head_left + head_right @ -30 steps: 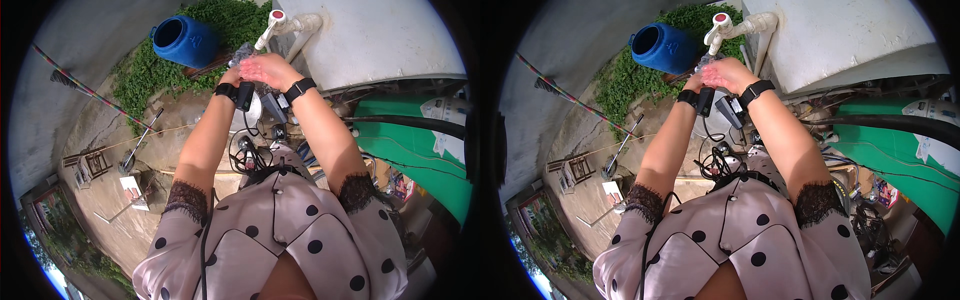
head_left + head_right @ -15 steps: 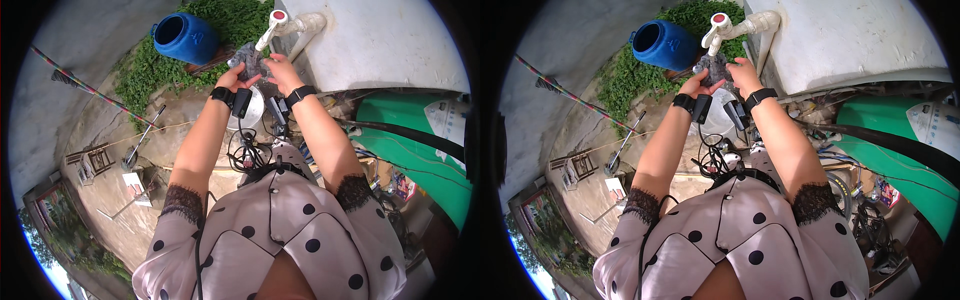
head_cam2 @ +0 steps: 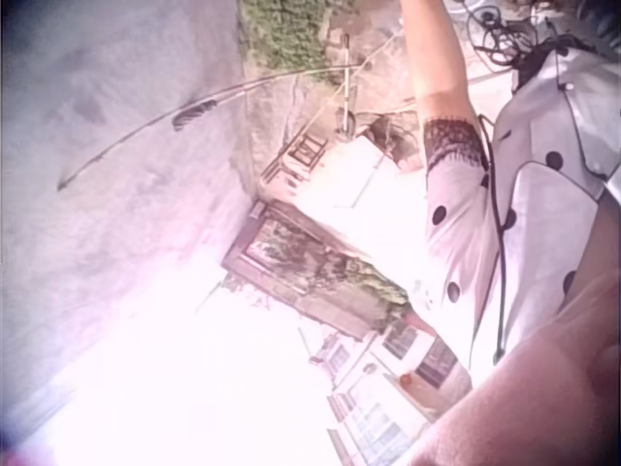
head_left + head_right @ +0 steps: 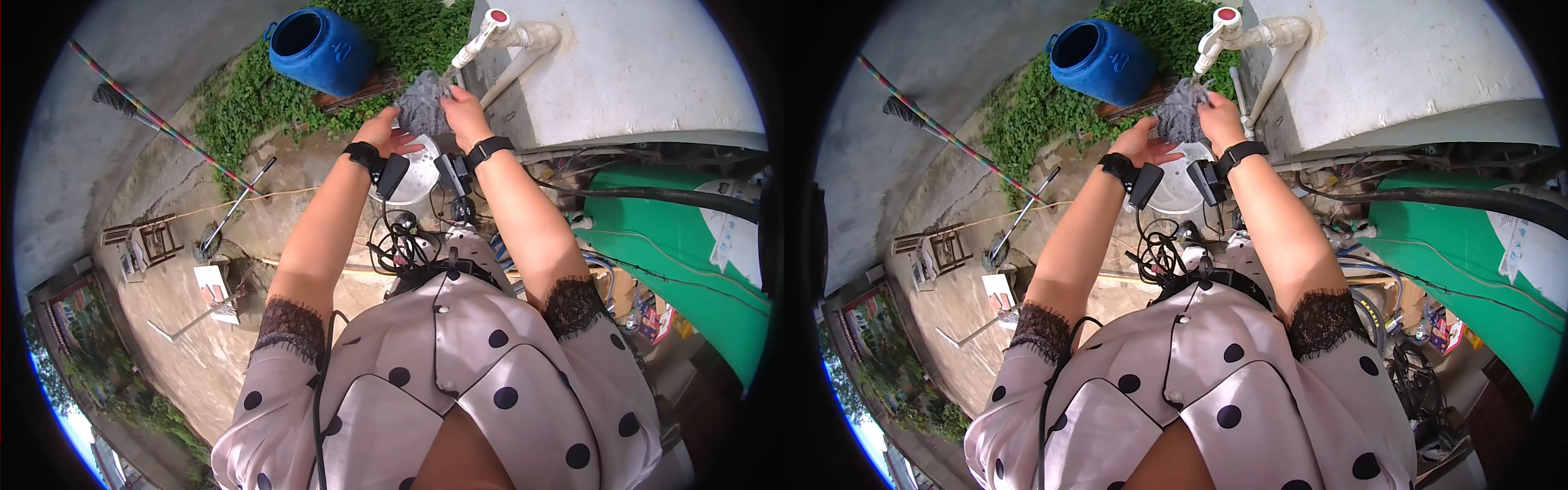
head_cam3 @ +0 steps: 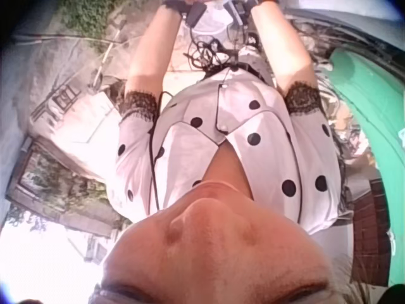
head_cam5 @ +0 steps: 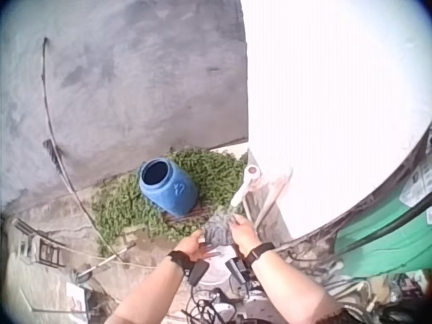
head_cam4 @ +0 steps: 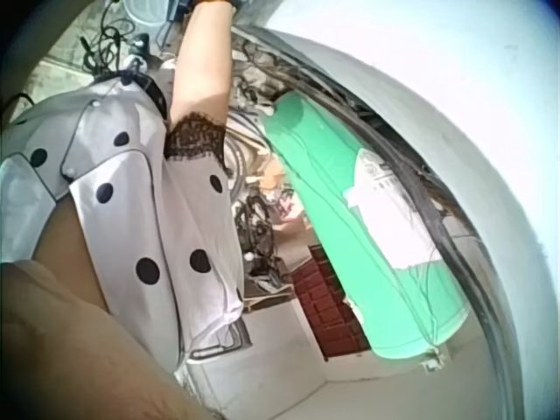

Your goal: The person washes a rag by hand using soapy water from a bucket, pours out the bucket, and rinses the rag under running water from a faucet.

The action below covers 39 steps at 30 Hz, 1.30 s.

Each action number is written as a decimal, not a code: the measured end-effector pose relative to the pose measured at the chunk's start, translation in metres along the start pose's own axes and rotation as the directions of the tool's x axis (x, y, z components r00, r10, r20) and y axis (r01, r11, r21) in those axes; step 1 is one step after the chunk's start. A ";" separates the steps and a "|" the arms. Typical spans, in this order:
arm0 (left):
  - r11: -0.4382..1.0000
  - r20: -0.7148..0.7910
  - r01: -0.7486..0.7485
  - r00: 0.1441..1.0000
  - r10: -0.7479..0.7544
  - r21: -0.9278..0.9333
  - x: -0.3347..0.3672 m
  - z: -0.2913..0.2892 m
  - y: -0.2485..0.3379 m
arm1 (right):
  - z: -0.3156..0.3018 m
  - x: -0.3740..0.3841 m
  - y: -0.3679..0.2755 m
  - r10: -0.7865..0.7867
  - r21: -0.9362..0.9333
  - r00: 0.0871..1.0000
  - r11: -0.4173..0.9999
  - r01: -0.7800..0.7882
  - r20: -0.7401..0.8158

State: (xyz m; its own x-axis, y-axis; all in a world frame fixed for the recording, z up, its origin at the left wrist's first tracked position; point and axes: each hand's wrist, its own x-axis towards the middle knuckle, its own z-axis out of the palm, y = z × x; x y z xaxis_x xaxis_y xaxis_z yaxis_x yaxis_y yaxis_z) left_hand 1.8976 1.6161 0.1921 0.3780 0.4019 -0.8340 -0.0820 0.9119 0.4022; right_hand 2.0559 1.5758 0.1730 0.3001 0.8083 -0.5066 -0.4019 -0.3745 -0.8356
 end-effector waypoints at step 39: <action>0.923 -0.202 -0.379 0.901 0.384 0.065 0.018 -0.052 0.038 | -0.024 -0.009 -0.041 -0.082 -0.090 0.995 0.992 0.086 0.056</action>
State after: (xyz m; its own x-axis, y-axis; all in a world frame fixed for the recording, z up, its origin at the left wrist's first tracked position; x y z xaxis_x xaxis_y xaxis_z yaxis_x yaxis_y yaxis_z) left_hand 1.8536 1.6625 0.1734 0.1230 0.7293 -0.6731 -0.1595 0.6840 0.7119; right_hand 2.0907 1.5730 0.2061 0.2828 0.8603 -0.4241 -0.2947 -0.3428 -0.8920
